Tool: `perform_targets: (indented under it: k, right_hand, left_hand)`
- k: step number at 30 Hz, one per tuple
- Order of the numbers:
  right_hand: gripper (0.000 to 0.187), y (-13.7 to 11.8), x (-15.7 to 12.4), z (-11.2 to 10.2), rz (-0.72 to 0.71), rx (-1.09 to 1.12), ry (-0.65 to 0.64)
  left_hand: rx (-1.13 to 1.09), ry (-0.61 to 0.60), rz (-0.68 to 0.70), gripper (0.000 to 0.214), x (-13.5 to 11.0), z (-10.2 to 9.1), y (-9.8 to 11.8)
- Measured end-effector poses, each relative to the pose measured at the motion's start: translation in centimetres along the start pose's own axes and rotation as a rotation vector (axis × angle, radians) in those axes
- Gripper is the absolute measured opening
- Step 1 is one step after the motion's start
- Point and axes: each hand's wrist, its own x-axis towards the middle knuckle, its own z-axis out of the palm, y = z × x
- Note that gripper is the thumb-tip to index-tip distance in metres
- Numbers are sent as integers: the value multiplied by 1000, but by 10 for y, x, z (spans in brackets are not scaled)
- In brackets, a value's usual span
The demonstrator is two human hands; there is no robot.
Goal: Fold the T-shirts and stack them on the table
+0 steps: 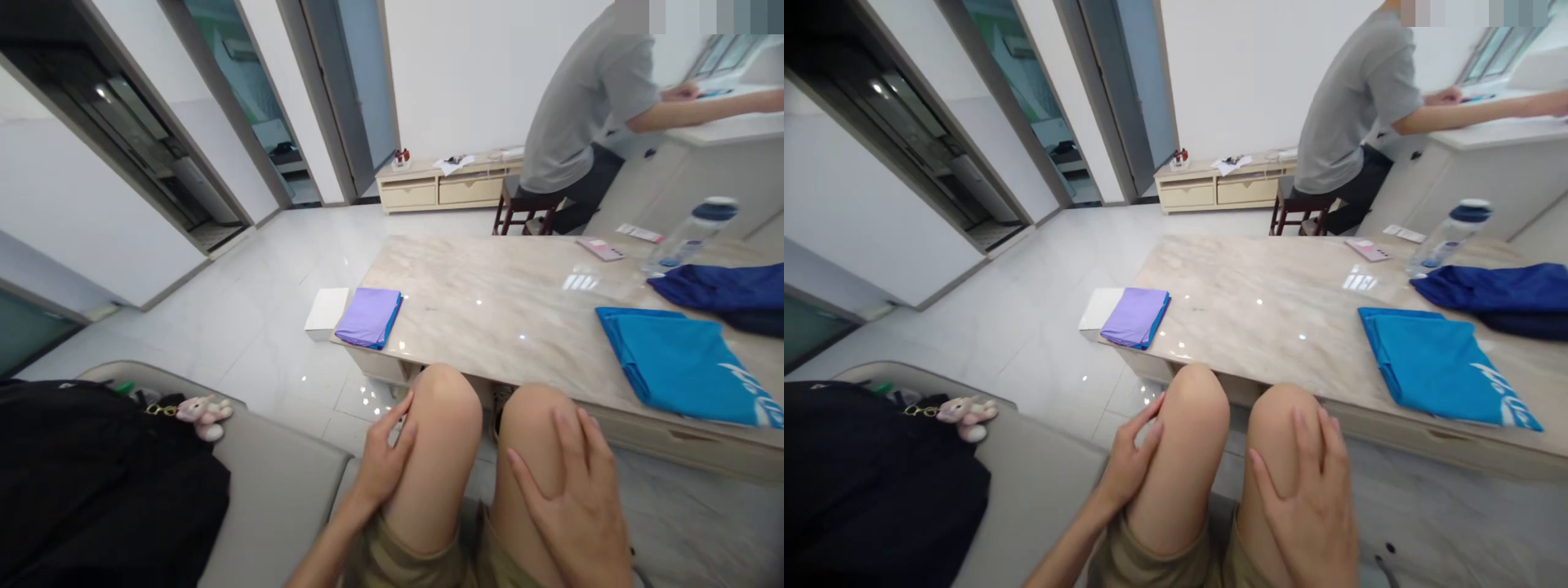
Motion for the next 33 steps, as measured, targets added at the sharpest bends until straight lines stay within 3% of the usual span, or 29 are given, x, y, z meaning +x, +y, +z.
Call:
perform_targets:
  k: [4,7,9,13,18,21,25,29,33]
  right_hand:
    - [84,-1,23,0,-57,2,-58]
    - [86,-2,27,-2,-108,-7,-88]
    - [86,2,25,-4,-112,-3,-90]
    - [83,21,14,-5,-100,19,-111]
    - [83,27,7,-3,-99,-23,-77]
    - [81,20,11,-5,-112,-50,-55]
    - [81,20,15,-12,-57,-66,44]
    - [73,21,21,-14,-23,-101,122]
    - [60,-17,50,-6,-31,-39,70]
  left_hand:
    - [90,123,-71,31,87,-24,-30]
    - [325,171,-32,29,147,-40,-59]
    - [520,184,-48,34,175,-45,-75]
    - [757,131,-114,41,198,-44,-95]
    - [689,169,-216,33,214,-59,-89]
    - [522,271,-296,30,235,-86,-61]
    - [391,372,-210,29,267,-134,5]
    - [114,370,-62,22,277,-172,102]
    - [-187,242,126,17,253,-175,206]
